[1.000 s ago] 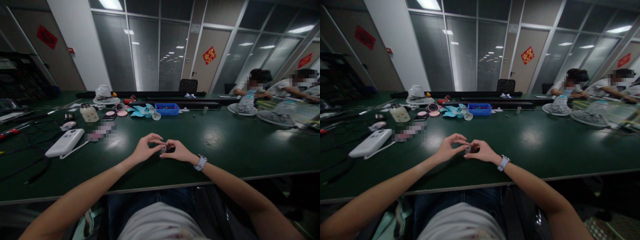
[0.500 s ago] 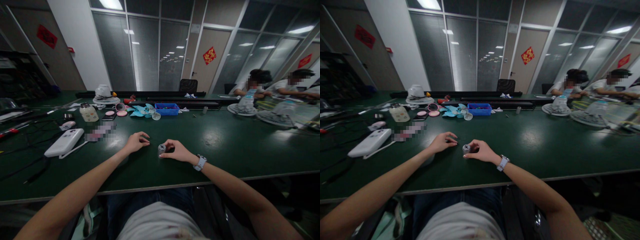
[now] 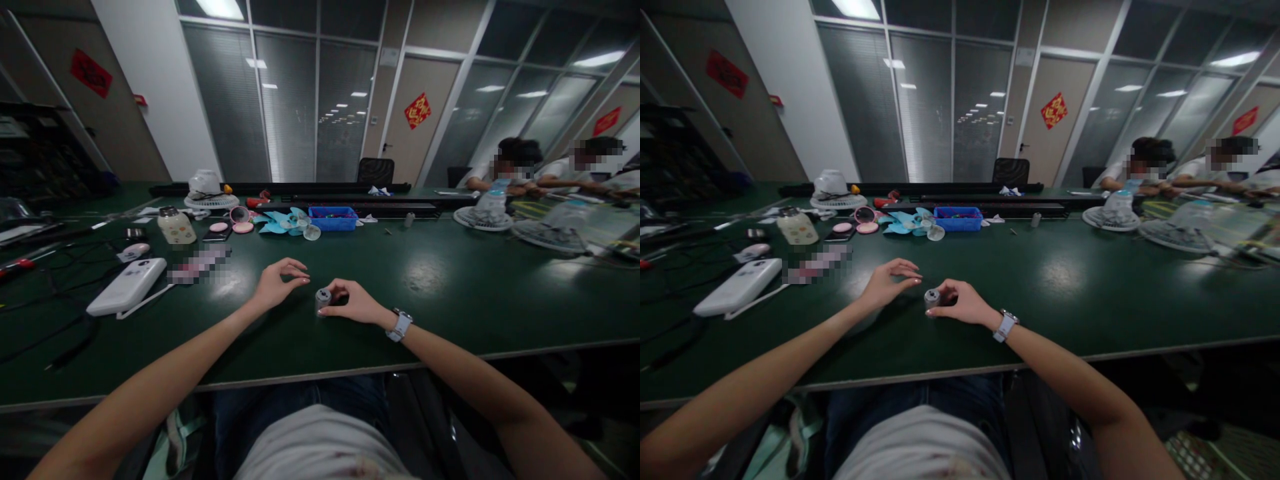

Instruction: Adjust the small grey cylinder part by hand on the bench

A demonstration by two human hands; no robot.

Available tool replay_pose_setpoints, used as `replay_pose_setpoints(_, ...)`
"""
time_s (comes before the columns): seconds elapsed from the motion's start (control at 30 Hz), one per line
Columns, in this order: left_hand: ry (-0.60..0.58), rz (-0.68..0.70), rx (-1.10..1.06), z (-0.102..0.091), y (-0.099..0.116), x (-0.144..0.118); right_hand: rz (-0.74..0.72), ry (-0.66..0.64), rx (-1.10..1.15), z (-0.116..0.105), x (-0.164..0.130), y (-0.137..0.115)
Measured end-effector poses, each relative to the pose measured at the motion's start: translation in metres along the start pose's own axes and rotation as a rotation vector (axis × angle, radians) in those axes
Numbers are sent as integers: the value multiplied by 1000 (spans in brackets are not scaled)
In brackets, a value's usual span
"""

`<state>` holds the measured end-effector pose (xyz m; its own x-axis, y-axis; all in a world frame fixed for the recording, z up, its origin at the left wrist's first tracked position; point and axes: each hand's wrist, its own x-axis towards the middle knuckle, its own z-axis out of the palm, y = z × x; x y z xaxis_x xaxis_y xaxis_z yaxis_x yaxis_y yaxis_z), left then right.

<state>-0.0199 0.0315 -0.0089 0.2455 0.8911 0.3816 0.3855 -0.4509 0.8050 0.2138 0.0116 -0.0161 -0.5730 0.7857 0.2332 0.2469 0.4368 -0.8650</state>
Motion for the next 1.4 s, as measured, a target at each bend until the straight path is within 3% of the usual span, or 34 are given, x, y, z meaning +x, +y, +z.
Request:
replay_pose_setpoints(0.17,0,71,-94,19,26,-13,2,1,13,1,0,1)
replay_pose_setpoints(0.33,-35,90,-88,28,30,-19,-3,-10,17,0,-1,1)
replay_pose_setpoints(0.83,4,128,-8,26,33,-23,-8,-19,30,0,-1,-1)
replay_pose_setpoints(1.4,-165,133,-72,19,34,-19,-26,-7,28,1,-1,0)
